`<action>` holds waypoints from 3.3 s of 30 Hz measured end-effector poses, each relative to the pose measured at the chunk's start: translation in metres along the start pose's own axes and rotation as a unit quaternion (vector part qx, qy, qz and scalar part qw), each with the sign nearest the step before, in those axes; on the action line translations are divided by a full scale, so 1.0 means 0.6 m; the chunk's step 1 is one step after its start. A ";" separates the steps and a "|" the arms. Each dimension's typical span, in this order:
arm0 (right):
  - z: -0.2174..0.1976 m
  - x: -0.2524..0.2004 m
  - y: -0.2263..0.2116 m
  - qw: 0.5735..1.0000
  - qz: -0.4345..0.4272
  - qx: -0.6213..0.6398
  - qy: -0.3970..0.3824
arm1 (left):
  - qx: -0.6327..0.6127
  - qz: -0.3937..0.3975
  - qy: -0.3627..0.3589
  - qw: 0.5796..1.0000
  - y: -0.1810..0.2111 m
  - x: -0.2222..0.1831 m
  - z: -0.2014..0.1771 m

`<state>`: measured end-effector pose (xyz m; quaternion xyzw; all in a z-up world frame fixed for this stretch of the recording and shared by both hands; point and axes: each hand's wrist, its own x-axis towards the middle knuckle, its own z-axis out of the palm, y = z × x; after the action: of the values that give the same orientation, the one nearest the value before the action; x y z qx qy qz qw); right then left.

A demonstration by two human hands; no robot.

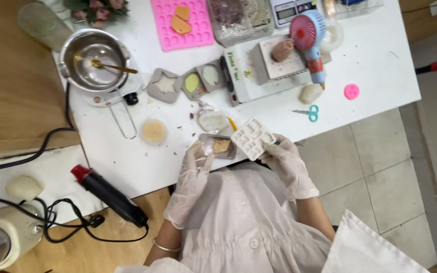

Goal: Carefully detailing and finishing a flower-shaped wax candle using small hand tools and a heat gun.

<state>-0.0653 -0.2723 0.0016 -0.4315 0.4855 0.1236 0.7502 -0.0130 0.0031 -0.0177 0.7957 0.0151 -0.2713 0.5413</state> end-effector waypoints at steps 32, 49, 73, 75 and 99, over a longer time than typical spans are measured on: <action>-0.325 0.027 -0.028 0.822 -0.073 -0.559 0.082 | 0.400 0.211 -0.205 0.868 0.144 0.082 0.275; -0.464 -0.271 0.132 0.880 0.005 -0.254 0.401 | 0.341 0.482 -0.542 0.598 0.201 0.111 0.589; -0.775 -0.347 0.048 0.778 0.113 -0.025 0.618 | 0.219 0.508 -0.747 0.369 0.332 -0.127 1.272; -0.818 -0.338 0.030 0.753 0.064 -0.046 0.653 | 0.272 0.508 -0.742 0.342 0.350 -0.161 1.336; -1.346 -0.611 0.089 0.409 -0.242 0.500 0.724 | 0.083 0.081 -0.969 0.219 0.400 -0.874 1.796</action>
<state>-0.7826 -0.7745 0.1535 -0.0079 0.6991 -0.6861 0.2012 -0.8309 -0.8920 0.1349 -0.0427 -0.6086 -0.7874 0.0889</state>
